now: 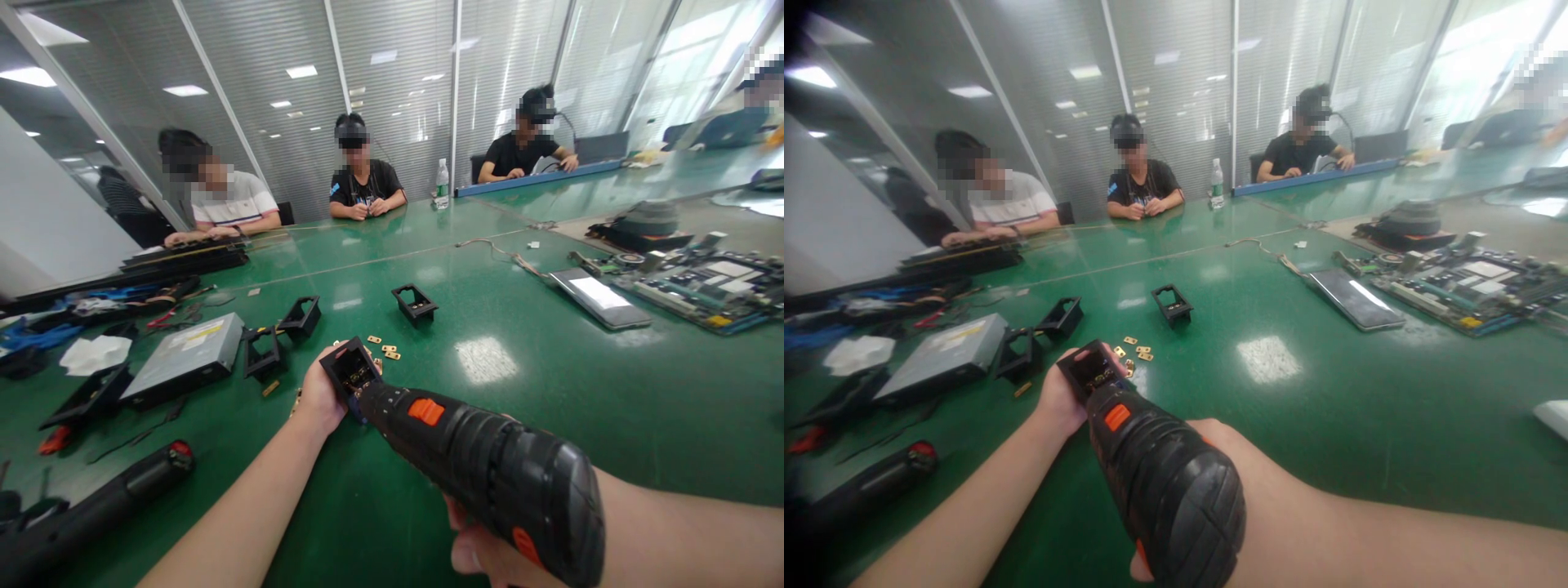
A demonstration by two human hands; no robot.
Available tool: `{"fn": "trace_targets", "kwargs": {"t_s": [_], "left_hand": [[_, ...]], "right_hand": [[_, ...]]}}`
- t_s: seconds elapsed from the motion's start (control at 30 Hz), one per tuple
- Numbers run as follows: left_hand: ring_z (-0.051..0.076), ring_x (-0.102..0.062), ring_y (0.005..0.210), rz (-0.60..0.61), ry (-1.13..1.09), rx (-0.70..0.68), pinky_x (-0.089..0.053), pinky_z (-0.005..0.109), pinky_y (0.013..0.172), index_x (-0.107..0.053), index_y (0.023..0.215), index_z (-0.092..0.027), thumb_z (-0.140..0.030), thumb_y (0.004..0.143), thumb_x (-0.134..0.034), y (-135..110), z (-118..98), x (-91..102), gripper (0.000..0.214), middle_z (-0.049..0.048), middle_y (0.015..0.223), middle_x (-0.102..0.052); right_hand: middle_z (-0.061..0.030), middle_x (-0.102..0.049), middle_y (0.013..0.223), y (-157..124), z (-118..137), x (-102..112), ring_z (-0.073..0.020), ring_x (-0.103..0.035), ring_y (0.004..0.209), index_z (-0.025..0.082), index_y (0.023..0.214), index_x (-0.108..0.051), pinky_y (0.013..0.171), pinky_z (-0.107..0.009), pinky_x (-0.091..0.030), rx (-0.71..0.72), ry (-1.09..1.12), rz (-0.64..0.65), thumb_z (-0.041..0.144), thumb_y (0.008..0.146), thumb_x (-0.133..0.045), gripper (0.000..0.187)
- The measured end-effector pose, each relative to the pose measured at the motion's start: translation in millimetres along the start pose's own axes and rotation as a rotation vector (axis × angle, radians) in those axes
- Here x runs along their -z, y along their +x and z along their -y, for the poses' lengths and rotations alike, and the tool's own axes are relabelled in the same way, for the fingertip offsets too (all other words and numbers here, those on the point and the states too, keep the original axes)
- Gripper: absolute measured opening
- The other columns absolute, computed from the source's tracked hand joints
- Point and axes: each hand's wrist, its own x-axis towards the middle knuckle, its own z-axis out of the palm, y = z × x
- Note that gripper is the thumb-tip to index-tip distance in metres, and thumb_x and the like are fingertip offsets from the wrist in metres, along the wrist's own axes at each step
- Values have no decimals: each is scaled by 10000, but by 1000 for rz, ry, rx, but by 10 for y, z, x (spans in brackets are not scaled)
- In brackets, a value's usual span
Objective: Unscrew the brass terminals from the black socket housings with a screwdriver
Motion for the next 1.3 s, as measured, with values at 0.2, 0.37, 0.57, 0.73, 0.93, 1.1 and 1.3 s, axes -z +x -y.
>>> {"fn": "trace_targets", "kwargs": {"t_s": [0.2, 0.37, 0.57, 0.73, 0.93, 1.1, 1.3], "left_hand": [[248, -646, 608, 24, -4, -15, -533, 367, 583, -678, 690, -104, -323, 811, -479, 1, 9, 13, 319, 114, 650, -664], [255, -650, 621, 34, 8, -25, -540, 383, 600, -686, 698, -104, -339, 814, -467, 13, 25, 31, 341, 115, 662, -668], [244, -645, 604, 34, 19, -33, -540, 367, 591, -685, 680, -108, -341, 819, -462, 6, 20, 7, 351, 110, 643, -663], [231, -635, 590, 9, 24, -37, -540, 361, 583, -680, 663, -111, -331, 823, -459, -4, 13, -6, 351, 109, 635, -660], [234, -639, 589, 22, 19, -33, -536, 358, 587, -679, 669, -97, -322, 824, -459, -11, 11, -3, 351, 118, 635, -659], [237, -652, 606, -6, -12, -26, -541, 365, 609, -676, 696, -100, -314, 818, -462, -8, 18, 2, 327, 111, 654, -667], [231, -644, 591, -19, -26, -14, -542, 367, 590, -660, 689, -114, -299, 809, -466, -13, 13, -13, 293, 99, 635, -657]], "right_hand": [[56, -476, 660, 1, 16, 20, -30, -518, 559, 126, 706, -460, 487, -97, -440, 1, -148, 27, 65, 721, -686, 234], [34, -475, 739, -24, -35, 46, -54, -547, 610, 137, 778, -443, 545, -137, -476, 39, -276, 22, 198, 757, -705, 270], [-10, -511, 749, 5, -127, 132, -96, -524, 682, 143, 939, -528, 566, -163, -457, 176, -408, 190, 336, 827, -617, 241], [-35, -511, 816, 50, -168, 214, -135, -484, 787, 141, 1026, -603, 645, -210, -461, 152, -485, 286, 342, 762, -686, 343], [-50, -539, 890, 54, -205, 185, -130, -540, 831, 84, 966, -602, 740, -222, -452, 88, -3, 224, 294, 647, -801, 431], [-83, -586, 1004, 76, -230, 218, -144, -571, 922, 71, 1027, -601, 823, -233, -462, -62, 70, 283, 323, 537, -866, 612], [-36, -599, 858, 75, -231, 245, -95, -547, 772, 57, 933, -653, 727, -183, -447, 57, -24, 299, 309, 594, -843, 464]]}}
